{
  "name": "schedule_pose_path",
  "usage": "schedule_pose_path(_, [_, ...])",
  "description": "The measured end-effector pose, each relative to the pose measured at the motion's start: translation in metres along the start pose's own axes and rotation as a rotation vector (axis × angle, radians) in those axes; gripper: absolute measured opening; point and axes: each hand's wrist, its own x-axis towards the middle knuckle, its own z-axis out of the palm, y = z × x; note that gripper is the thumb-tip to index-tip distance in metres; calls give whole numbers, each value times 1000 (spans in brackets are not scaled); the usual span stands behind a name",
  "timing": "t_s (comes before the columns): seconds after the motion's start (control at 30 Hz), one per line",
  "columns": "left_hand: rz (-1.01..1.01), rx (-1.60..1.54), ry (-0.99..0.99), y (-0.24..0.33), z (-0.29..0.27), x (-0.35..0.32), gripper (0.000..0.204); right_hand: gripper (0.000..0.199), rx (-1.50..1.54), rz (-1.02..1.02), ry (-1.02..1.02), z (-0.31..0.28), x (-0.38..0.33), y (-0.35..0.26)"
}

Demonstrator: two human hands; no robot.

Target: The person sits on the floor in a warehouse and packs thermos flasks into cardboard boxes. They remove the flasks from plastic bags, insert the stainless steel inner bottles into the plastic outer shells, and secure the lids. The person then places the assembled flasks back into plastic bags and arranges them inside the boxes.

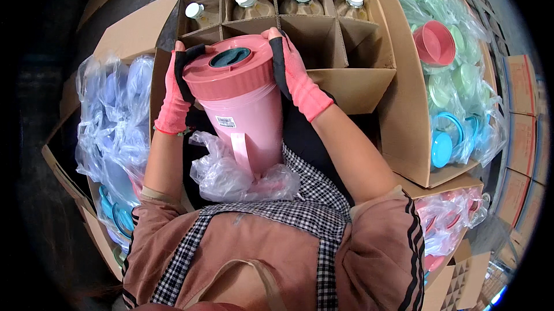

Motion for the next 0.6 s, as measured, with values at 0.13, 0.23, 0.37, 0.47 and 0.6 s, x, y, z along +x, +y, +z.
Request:
schedule_pose_path(0.13, [18, 129, 66, -6, -1, 9, 62, 50, -3, 75, 12, -5, 11, 3])
schedule_pose_path(0.23, [-56, 98, 94, -3, 3, 14, 64, 55, -8, 176, 63, -1, 15, -2])
schedule_pose_path(0.37, [-67, 61, 92, -12, -2, 5, 62, 53, -61, 184, 76, -3, 12, 6])
schedule_pose_path(0.47, [15, 141, 120, -21, -13, 1, 68, 48, 25, 157, -7, -6, 12, 9])
schedule_pose_path(0.6, [50, 209, 114, -5, 5, -11, 55, 40, 138, 64, -84, -19, 11, 20])
